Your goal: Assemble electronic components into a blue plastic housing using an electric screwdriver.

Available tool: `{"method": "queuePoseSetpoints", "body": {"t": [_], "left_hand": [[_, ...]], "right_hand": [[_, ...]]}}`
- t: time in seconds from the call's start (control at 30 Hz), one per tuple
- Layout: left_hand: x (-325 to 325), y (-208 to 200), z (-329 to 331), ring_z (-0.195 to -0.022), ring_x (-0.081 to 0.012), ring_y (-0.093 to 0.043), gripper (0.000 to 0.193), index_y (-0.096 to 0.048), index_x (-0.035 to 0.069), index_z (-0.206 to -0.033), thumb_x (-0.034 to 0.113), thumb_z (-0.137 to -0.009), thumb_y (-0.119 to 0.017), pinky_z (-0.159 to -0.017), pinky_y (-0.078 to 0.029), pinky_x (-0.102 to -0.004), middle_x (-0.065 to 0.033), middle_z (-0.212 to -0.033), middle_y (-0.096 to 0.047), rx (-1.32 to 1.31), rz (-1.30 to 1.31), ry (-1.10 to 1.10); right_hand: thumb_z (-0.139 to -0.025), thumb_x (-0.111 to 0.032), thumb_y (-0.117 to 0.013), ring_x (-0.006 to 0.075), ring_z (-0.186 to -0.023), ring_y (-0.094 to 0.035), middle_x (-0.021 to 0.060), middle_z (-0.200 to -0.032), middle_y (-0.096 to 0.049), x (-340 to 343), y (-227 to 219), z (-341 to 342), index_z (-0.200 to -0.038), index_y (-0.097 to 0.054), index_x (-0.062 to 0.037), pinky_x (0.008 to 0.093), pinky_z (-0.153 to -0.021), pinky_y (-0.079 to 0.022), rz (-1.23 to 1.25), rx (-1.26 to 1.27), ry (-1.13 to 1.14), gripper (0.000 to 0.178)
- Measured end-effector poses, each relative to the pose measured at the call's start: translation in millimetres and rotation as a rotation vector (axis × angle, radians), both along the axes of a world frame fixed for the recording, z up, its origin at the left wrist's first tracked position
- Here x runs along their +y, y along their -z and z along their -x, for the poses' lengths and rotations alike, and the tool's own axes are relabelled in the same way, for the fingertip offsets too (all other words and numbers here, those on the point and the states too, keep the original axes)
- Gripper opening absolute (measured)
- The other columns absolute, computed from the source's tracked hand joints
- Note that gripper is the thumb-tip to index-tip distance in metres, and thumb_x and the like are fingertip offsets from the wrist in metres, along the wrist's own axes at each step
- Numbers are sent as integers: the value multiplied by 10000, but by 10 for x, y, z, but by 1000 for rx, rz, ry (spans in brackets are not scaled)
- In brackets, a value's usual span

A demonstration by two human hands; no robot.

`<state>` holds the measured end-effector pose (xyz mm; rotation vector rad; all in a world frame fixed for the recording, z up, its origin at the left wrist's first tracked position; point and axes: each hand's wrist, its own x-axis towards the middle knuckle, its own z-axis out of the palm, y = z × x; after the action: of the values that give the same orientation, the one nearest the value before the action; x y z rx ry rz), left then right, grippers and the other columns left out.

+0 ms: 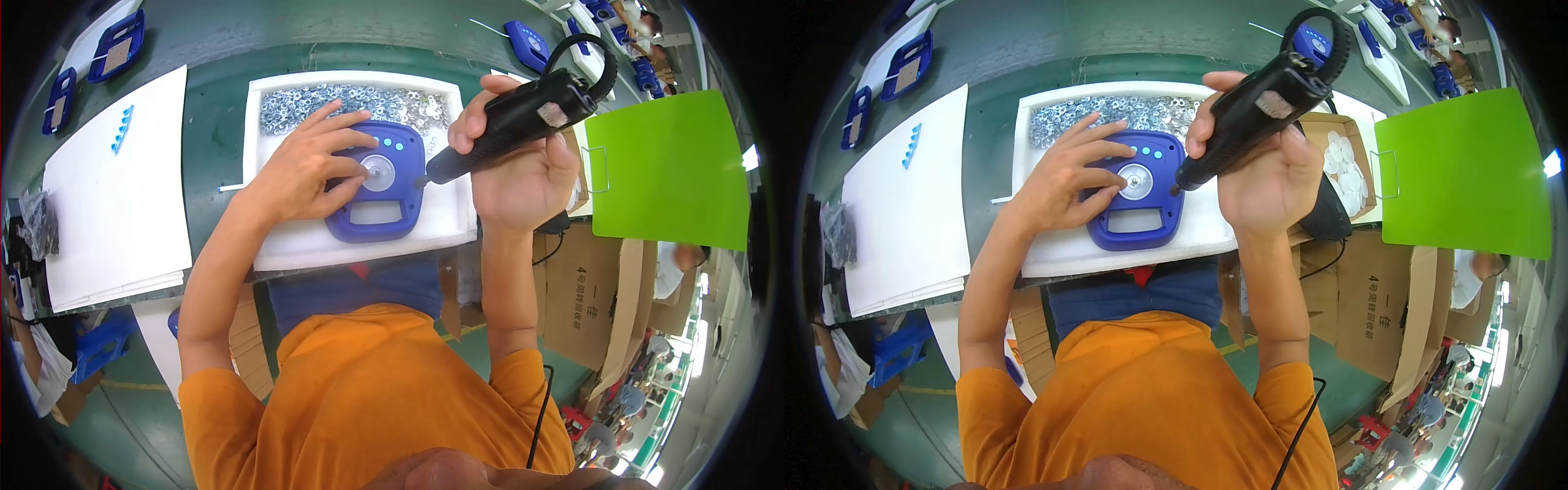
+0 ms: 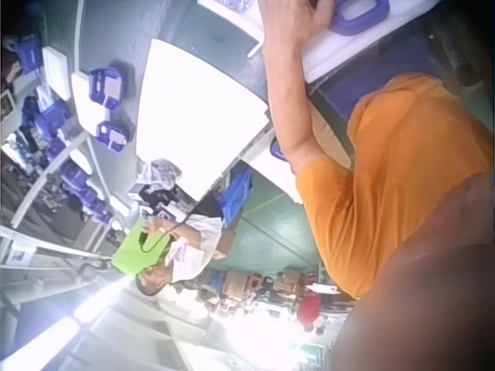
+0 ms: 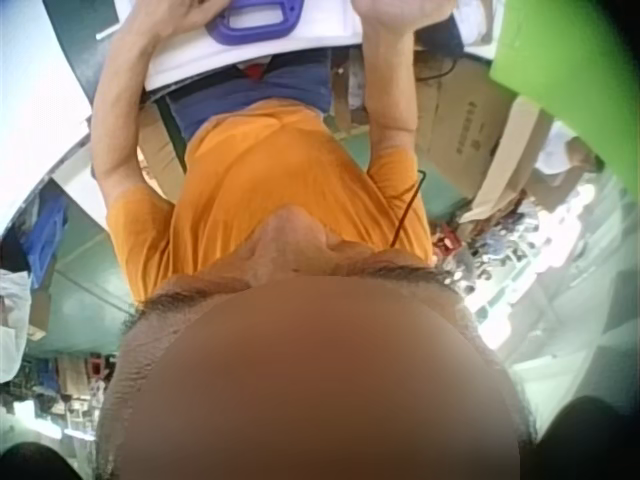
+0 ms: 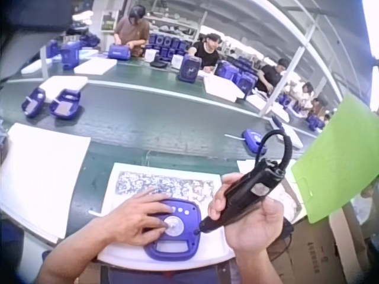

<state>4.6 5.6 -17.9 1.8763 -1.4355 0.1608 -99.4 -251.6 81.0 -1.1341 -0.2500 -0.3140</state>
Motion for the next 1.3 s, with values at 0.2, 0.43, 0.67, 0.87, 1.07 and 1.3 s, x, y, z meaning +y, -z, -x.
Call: {"method": "queuePoseSetpoints", "body": {"t": [0.2,0.43,0.67,0.87,1.07,1.3], "left_hand": [[1,-7,-3,-1518,-363,-636,108,-910,91,-956,110,-900,-819,-1389,-357,-636,-102,-1328,-810,8,10,3],[20,17,-12,-1554,-390,-601,149,-902,96,-993,77,-867,-825,-1394,-326,-674,-101,-1389,-794,27,7,28],[8,13,-8,-1523,-374,-624,114,-902,99,-964,126,-898,-813,-1376,-371,-641,-83,-1356,-785,-1,24,18],[20,39,-10,-1512,-378,-629,101,-893,98,-950,129,-897,-812,-1379,-366,-641,-73,-1363,-783,5,21,10],[4,22,-11,-1504,-376,-638,101,-896,98,-948,127,-895,-816,-1384,-355,-638,-70,-1366,-788,-6,17,9],[-4,-13,3,-1507,-371,-641,113,-907,98,-946,126,-893,-811,-1388,-352,-635,-94,-1332,-807,3,9,5]], "right_hand": [[-1080,-651,-405,287,-788,-594,195,-957,-680,112,0,24,-1425,-643,107,435,-772,-486,28,0,25,866],[-1015,-204,-913,178,-782,-675,124,-954,-715,499,159,-81,-1316,-640,18,292,-682,-537,94,-159,101,462],[-1005,-100,-910,138,-781,-654,68,-944,-702,582,358,-193,-1254,-656,-18,300,-690,-532,256,-91,133,365],[-1015,-94,-886,175,-705,-628,80,-877,-657,418,302,-367,-1170,-607,-37,328,-649,-522,322,-96,-240,323],[-978,-72,-893,141,-650,-622,70,-833,-653,457,241,-349,-1025,-599,-62,283,-569,-491,319,6,-120,298],[-950,-20,-937,112,-679,-665,39,-864,-712,317,144,-324,-1013,-696,-44,270,-607,-515,96,-21,-141,250]]}}
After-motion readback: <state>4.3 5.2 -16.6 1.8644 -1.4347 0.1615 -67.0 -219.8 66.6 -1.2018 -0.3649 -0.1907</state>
